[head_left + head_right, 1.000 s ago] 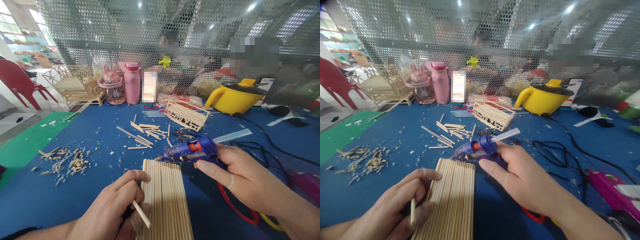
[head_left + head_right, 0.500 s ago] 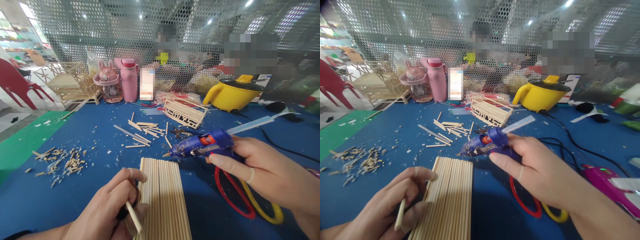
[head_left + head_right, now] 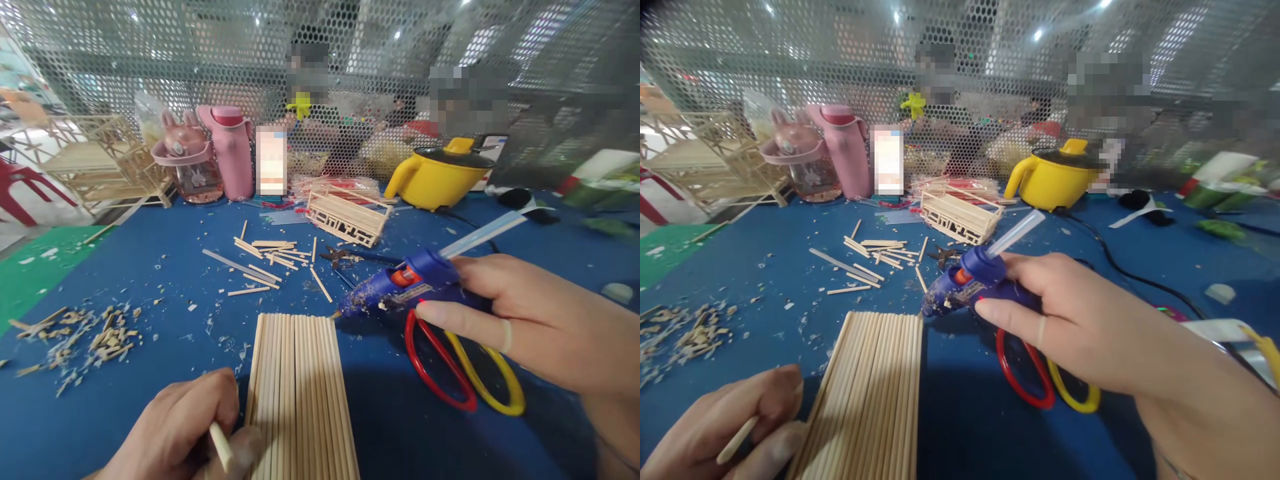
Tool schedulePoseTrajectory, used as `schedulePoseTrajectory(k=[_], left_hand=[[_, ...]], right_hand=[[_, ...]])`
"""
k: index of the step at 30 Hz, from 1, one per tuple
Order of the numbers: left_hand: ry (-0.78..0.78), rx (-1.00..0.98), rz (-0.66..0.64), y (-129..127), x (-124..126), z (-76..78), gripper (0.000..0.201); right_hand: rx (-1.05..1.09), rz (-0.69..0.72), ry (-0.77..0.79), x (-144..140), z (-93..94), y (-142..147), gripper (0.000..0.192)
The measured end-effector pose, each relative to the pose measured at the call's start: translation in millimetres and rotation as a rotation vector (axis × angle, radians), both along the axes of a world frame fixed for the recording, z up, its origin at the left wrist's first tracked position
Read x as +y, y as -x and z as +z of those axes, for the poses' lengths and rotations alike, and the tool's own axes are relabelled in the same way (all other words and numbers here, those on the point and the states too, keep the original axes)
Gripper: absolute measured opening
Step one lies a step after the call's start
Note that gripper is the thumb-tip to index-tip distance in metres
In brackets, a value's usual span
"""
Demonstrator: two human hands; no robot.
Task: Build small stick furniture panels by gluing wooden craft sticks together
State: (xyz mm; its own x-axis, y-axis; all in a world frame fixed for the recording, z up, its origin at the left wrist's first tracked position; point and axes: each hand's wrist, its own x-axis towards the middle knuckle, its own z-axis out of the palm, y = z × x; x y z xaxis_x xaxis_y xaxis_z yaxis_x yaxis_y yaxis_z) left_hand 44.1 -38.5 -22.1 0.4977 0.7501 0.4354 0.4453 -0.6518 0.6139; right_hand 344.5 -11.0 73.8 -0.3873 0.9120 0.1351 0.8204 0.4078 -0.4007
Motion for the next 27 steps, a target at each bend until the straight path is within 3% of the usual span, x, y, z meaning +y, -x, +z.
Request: schedulePoseTrajectory(k=[7, 11, 27], left_hand=[[-0.003, 0.095, -0.114, 3.7, 5.3, -1.8, 0.029], [0.021, 0.12, -0.065, 3.5, 3.8, -2.8, 0.029], [0.033, 0.169, -0.117, 7.8, 4.6, -8.2, 0.028]], right_hand=[[0.001, 0.001, -0.005, -0.2, -1.1, 0.1, 0.026], [0.005, -0.023, 0.005, 0.1, -2.6, -0.3, 0.028], [-0.015, -0.054, 0.016, 0.4, -2.1, 4.1, 0.033]])
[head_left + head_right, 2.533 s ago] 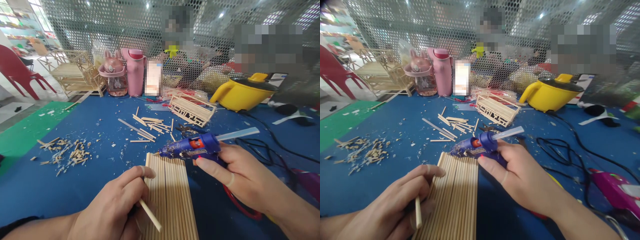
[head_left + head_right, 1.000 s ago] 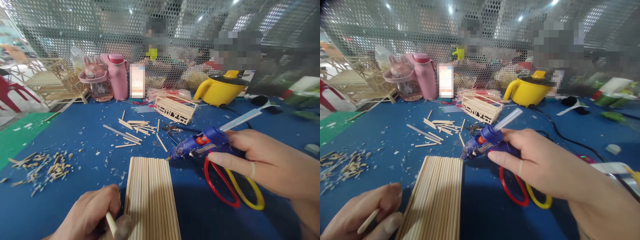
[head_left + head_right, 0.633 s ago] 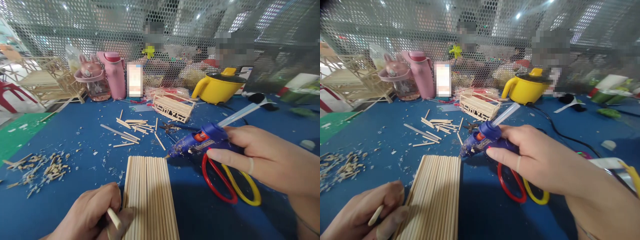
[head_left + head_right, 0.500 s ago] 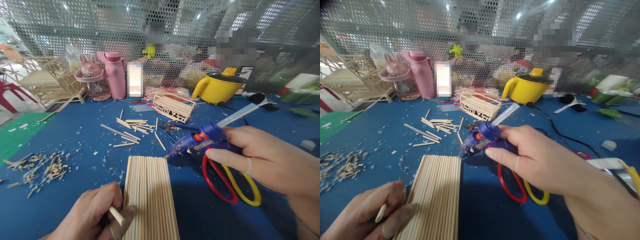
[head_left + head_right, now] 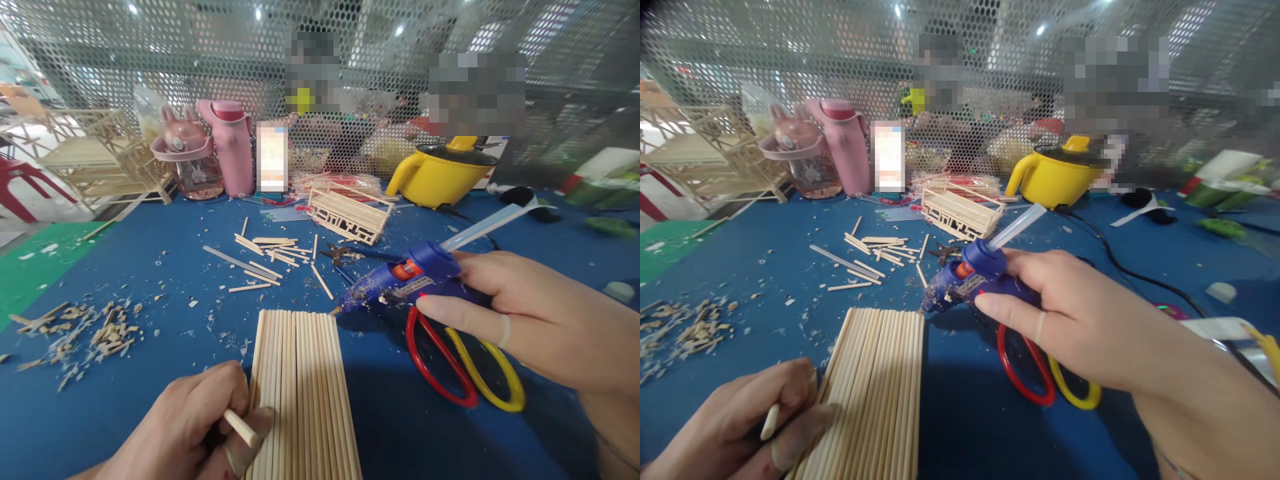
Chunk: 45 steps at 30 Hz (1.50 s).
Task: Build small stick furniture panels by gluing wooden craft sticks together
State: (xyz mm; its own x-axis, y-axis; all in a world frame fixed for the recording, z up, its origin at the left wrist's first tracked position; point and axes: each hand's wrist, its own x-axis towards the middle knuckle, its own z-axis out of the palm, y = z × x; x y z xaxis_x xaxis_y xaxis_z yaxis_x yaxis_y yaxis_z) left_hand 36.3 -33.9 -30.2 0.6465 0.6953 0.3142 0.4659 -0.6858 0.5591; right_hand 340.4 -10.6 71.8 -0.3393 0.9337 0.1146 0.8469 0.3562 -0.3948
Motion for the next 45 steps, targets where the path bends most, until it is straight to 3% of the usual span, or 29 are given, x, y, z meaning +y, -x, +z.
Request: schedulePoseTrajectory(k=[16, 45], left_hand=[[-0.004, -0.012, 0.023, -1, -1, 2.4, 0.028], [0.054, -0.007, 0.001, -2, -1, 8.4, 0.027]], right_hand=[[0.07, -0.039, -0.032, 5, -6.3, 3, 0.025], [0.141, 0.024, -0.016, 5, -16.6, 19, 0.025]])
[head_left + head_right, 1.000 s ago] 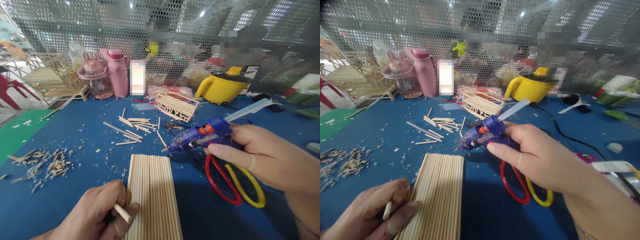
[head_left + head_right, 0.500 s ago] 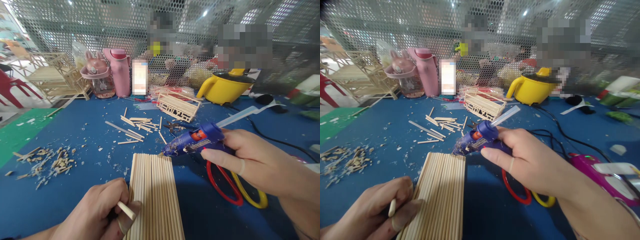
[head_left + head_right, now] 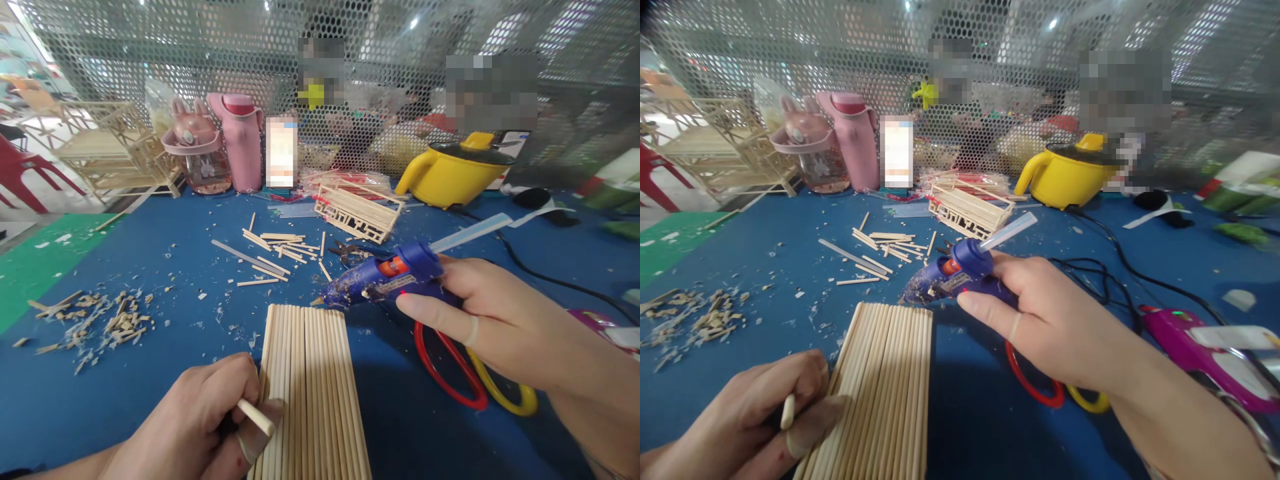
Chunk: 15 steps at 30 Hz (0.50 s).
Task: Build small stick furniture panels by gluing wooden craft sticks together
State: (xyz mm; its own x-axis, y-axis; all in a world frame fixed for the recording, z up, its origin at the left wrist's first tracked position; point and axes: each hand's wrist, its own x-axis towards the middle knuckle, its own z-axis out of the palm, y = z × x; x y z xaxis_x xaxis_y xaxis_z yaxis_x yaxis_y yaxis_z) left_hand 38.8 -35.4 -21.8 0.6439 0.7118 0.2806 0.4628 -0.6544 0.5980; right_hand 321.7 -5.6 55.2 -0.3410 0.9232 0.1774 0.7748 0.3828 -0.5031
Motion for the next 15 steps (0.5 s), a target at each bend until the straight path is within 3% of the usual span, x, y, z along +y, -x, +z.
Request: schedulePoseTrajectory(k=[9, 15], left_hand=[[0.022, -0.019, -0.013, 0.5, -0.5, -1.4, 0.026], [0.028, -0.054, 0.004, -0.9, 0.1, 0.9, 0.026]], right_hand=[[-0.02, -0.041, 0.013, 0.2, -6.4, 1.5, 0.017], [-0.01, -0.011, -0.001, 1.0, -8.7, 5.9, 0.021]])
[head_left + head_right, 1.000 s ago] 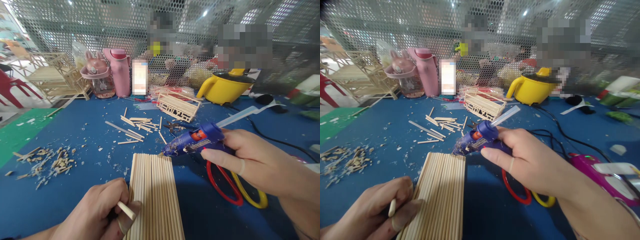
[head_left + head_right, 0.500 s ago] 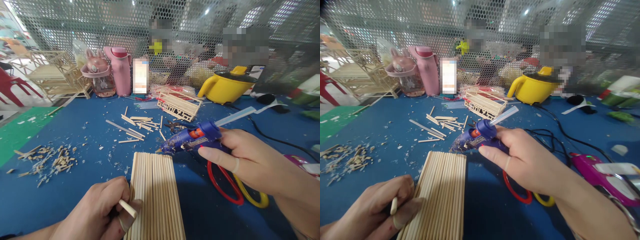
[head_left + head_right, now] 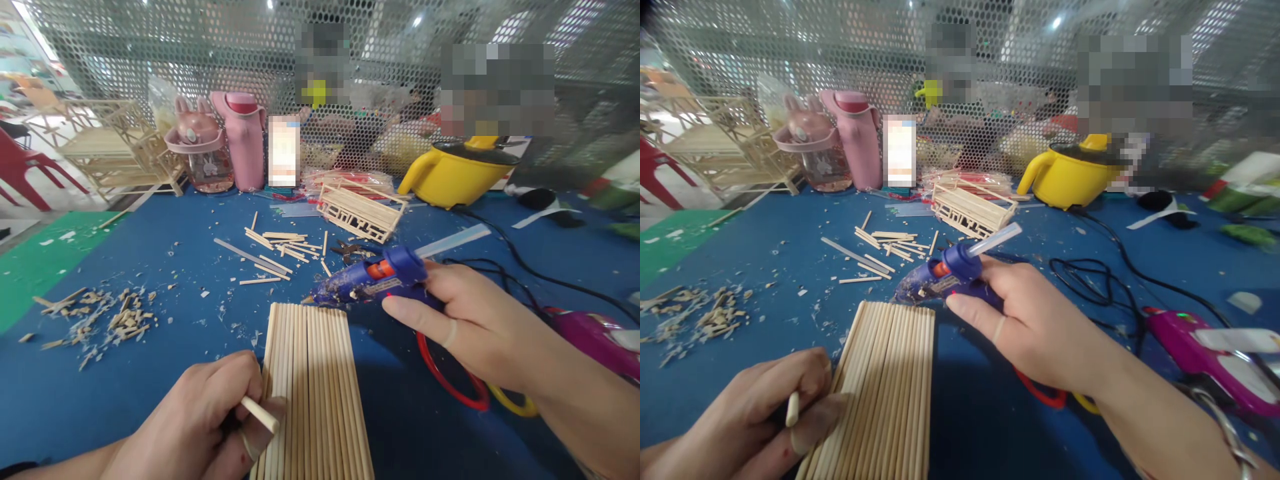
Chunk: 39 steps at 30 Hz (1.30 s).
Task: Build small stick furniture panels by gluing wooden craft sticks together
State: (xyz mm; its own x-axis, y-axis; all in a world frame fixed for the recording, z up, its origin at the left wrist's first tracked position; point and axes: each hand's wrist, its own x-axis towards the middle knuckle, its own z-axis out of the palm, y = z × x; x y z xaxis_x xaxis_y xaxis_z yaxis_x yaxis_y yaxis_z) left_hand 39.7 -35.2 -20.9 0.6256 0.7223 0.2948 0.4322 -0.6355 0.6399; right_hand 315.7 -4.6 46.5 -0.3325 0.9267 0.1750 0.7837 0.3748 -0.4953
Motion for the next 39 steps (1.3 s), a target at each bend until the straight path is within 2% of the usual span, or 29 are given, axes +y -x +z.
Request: schedulePoseTrajectory(k=[13, 22, 28, 39], left_hand=[[0.034, 0.016, -0.031, 3, -1, -1.5, 0.025], [0.022, 0.012, -0.025, 1, -1, 1.4, 0.025], [0.026, 0.017, -0.019, 3, -2, -1.4, 0.026], [0.013, 0.023, -0.029, 3, 0, -0.2, 0.026]], right_hand=[[0.062, 0.027, 0.008, 1, -5.7, 8, 0.021], [0.084, 0.043, -0.021, 0, -10.9, 20, 0.03], [0.073, 0.064, -0.002, -1, -10.2, 25, 0.027], [0.033, 0.036, -0.02, 3, -6.6, 12, 0.019]])
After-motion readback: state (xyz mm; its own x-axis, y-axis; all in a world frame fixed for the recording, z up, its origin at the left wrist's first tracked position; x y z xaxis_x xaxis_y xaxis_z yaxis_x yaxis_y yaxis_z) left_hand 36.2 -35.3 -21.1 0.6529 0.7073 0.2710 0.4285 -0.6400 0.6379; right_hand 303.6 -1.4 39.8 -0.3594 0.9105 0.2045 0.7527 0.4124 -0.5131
